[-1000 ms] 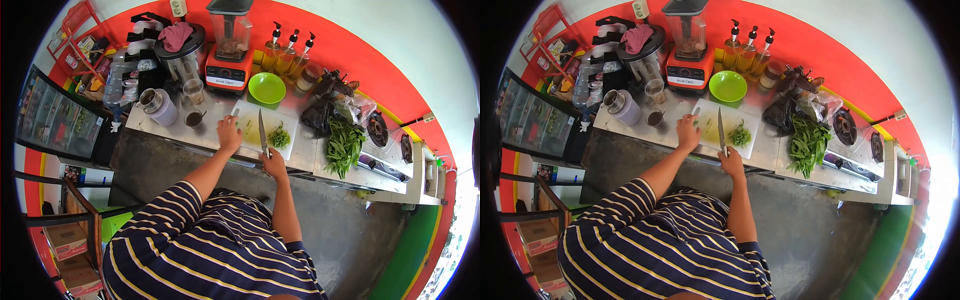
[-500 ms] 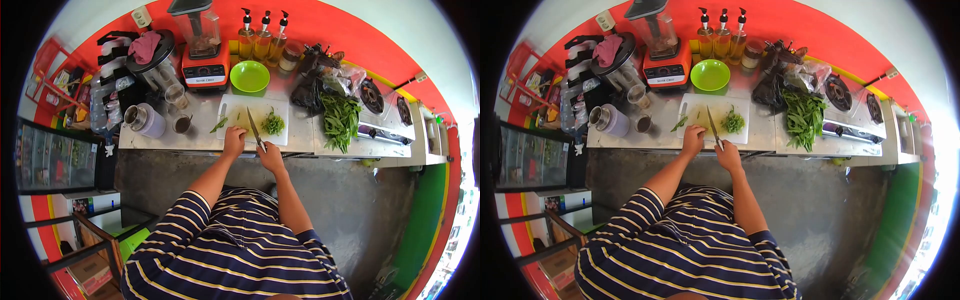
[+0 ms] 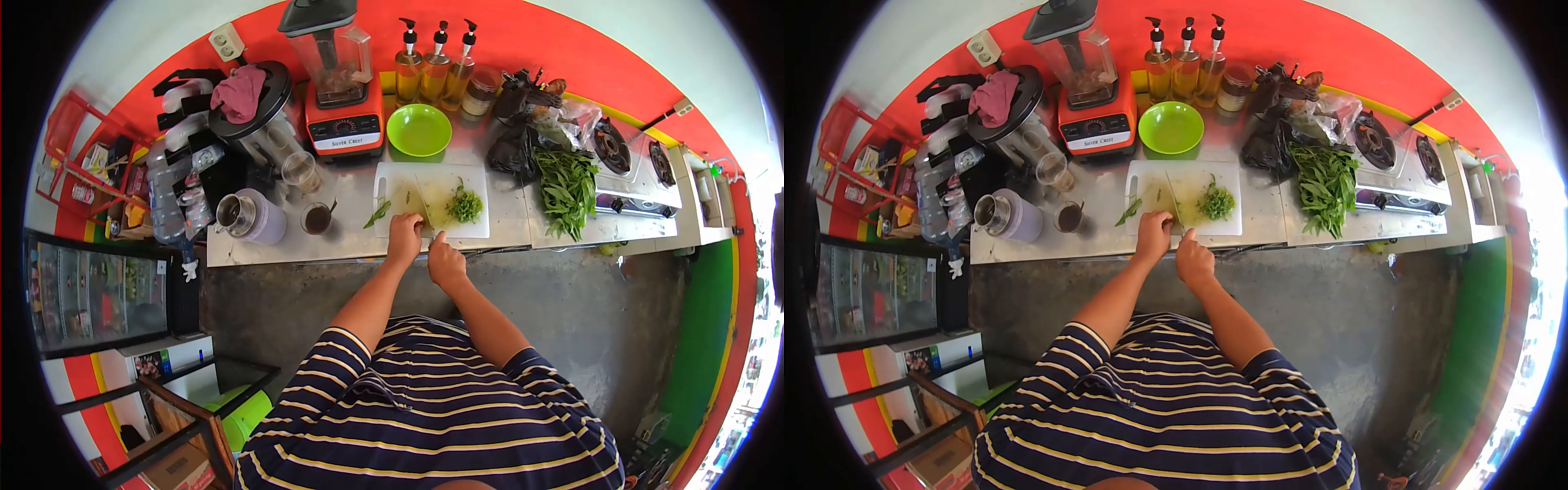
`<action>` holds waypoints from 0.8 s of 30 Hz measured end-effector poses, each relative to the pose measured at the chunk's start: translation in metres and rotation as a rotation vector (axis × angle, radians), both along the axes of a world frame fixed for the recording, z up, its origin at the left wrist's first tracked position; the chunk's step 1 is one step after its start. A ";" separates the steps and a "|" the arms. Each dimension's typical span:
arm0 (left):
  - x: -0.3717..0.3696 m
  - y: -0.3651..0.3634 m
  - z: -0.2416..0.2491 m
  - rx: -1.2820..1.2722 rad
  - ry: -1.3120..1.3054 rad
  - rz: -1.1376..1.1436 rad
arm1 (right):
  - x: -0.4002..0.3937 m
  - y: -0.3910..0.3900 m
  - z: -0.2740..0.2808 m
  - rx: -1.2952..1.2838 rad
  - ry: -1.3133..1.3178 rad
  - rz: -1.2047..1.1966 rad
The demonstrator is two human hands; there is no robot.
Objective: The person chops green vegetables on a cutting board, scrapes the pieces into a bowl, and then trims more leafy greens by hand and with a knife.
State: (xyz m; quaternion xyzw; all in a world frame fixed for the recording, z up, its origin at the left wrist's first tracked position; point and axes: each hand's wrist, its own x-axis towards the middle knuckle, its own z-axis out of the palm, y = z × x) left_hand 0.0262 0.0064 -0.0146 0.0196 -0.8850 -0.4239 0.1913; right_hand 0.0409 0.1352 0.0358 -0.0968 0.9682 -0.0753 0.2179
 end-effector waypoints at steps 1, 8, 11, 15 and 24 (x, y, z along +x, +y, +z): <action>-0.001 -0.002 0.002 0.005 0.003 -0.011 | -0.005 0.000 0.001 0.005 0.003 -0.011; -0.003 -0.018 0.009 -0.002 -0.047 -0.167 | -0.005 0.003 0.015 -0.102 -0.099 -0.027; -0.005 -0.020 0.001 0.038 -0.066 -0.183 | -0.003 0.005 0.002 -0.145 -0.099 -0.096; -0.003 -0.026 0.000 0.054 -0.065 -0.232 | -0.018 0.004 0.000 -0.176 -0.051 -0.136; 0.003 -0.025 -0.008 0.079 0.076 -0.214 | -0.003 -0.020 0.004 -0.073 -0.007 -0.126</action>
